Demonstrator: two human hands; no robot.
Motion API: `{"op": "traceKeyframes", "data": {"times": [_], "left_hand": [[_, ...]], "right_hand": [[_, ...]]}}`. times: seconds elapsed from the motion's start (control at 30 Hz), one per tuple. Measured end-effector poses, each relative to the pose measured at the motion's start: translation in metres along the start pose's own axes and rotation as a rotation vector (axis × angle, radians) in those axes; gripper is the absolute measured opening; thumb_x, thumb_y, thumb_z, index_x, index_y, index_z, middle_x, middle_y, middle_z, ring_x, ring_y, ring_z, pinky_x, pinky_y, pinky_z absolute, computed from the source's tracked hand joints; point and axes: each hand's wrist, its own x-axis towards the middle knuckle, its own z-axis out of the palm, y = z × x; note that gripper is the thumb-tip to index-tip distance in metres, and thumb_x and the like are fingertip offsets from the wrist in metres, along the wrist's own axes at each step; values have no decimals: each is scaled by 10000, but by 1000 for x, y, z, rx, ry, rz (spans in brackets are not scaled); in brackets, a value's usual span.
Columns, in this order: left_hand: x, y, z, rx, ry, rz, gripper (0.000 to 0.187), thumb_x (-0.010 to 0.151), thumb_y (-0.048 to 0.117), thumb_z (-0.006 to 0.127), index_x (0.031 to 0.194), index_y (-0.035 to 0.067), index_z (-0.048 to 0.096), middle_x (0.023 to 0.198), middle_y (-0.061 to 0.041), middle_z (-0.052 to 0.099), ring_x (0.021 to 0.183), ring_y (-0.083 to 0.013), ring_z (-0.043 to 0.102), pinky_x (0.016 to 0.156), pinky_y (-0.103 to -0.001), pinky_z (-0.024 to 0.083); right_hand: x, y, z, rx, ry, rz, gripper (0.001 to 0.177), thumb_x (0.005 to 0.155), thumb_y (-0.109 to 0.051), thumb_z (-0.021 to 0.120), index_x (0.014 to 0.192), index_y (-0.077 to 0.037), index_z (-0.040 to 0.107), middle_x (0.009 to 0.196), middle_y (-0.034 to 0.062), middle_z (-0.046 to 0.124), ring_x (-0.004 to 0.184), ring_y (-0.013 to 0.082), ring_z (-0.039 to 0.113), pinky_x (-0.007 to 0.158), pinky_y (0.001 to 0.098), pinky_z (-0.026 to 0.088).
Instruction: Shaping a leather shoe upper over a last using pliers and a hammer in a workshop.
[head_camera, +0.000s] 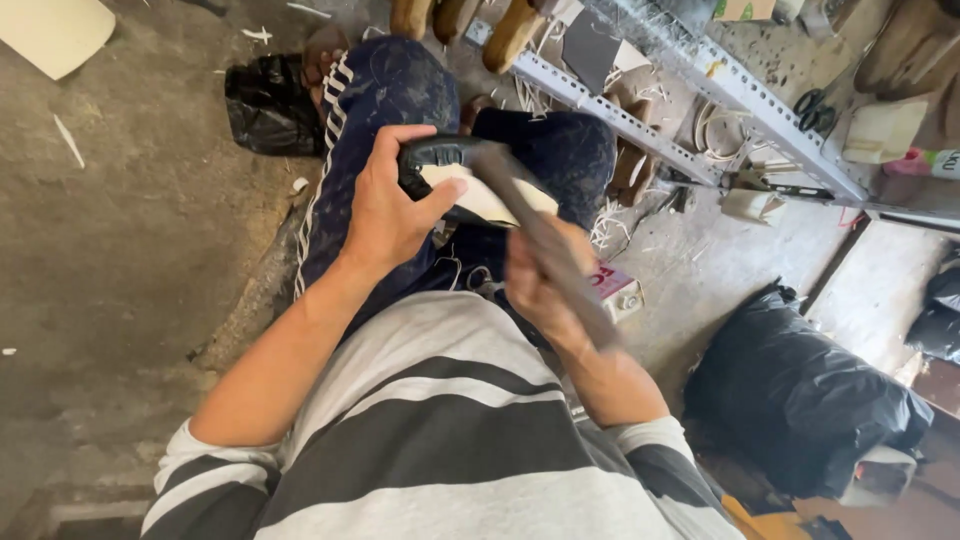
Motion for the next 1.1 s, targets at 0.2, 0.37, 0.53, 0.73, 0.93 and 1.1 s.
{"op": "traceKeyframes", "data": {"times": [0.2,0.37,0.53,0.73,0.93,1.1], "left_hand": [[5,-7,0,4,10,-5,657,763,457,831,1315,206,579,1248,-179,656,1187,-422,642,973,-525,508],[2,-3,-1,24,32,45,617,785,391,849,1310,205,584,1259,-146,660,1200,-397,637,999,-507,494],[-2,-16,-2,25,-1,47,633,779,382,863,1319,199,588,1280,-158,657,1233,-397,616,1023,-510,472],[6,-6,-1,15,59,6,635,772,401,869,1320,219,604,1215,-135,669,1155,-352,658,966,-477,486],[6,-7,-2,13,27,62,645,788,419,865,1339,217,597,1201,-139,653,1147,-340,647,954,-467,488],[-6,1,4,-294,5,385,566,888,299,842,1312,39,573,1211,-147,739,1140,-219,697,976,-356,542]], "right_hand": [[27,-9,-21,36,62,-103,291,1039,-288,517,925,-70,671,761,137,609,745,380,633,725,396,537],[16,21,21,-98,98,-56,249,984,-314,622,852,-103,624,603,83,563,581,330,652,541,362,512],[4,21,14,303,222,-117,457,1022,-280,529,577,-198,595,526,-100,561,470,162,540,636,257,512],[19,30,31,57,132,-69,327,1016,-266,673,741,-88,662,591,77,621,612,362,701,550,329,550],[-5,51,52,156,1,42,313,1029,-303,605,1234,-87,703,1090,172,757,957,398,731,747,464,601],[20,25,6,505,261,40,238,1070,-182,584,935,0,659,552,41,576,475,144,582,480,247,488]]}}
